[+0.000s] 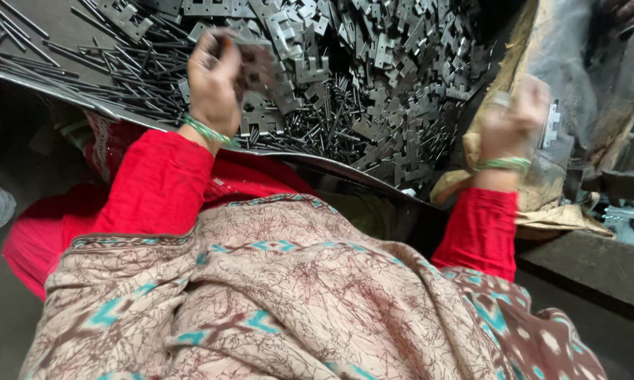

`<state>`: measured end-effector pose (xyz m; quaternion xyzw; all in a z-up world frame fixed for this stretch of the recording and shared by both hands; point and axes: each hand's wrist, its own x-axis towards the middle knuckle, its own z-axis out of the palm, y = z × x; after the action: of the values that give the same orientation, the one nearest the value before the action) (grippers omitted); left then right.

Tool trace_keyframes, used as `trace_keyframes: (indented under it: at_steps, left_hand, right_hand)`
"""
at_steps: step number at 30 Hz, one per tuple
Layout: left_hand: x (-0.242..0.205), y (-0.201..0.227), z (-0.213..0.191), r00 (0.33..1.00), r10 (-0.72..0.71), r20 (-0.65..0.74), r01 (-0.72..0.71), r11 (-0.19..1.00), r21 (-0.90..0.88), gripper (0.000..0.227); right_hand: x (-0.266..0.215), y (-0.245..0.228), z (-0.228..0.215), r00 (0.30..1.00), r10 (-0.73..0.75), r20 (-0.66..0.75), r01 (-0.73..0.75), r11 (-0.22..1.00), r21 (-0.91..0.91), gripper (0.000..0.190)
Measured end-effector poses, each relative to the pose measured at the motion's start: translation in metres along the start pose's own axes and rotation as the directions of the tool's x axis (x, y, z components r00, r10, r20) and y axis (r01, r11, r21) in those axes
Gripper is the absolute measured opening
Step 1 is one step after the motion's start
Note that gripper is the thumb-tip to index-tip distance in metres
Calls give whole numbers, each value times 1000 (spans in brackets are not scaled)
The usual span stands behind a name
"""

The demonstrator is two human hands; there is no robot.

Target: The person sits on the floor and sorts small metal brackets and rods from a large pile in a metal tray. They pick up individual pieces, inspect them, and place them into a cloth bag beside the tray.

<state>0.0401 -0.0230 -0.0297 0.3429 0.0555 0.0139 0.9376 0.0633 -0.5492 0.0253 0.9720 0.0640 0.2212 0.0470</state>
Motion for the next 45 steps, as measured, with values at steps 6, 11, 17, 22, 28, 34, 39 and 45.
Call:
trace_keyframes:
  at_steps: [6,11,17,22,28,34,39,45]
  left_hand:
    - [25,42,-34,958,-186,-220,28,820,-572,55]
    - [14,74,-54,999,32,36,-24,978,-210,58]
    - [-11,90,-33,951,-241,193,235,970,56,85]
    - [-12,65,-41,869,-427,249,429,902,49,59]
    - [2,28,-75,967,-1,255,-254,63,965,25]
    - [5,9,-80,884,-299,360,-458,-391,799,21]
    - [9,-1,-68,880,-311,359,-475,-578,664,9]
    - [13,-4,-80,841,-204,501,-538,-410,737,31]
  right_hand:
    - [-17,-177,64,754,-325,571,171,936,307,64]
    - [-27,-195,86,616,-266,741,241,960,144,49]
    - [-37,-188,71,749,-391,535,370,917,151,24]
    - [-51,-173,87,717,-419,556,256,901,349,49]
    - [-32,-166,90,770,-490,409,281,835,473,31]
    - [4,-170,48,864,-168,475,-384,390,837,23]
    - [-10,-193,49,609,-3,793,-791,64,608,16]
    - [-27,-187,58,404,-139,904,-776,-576,257,39]
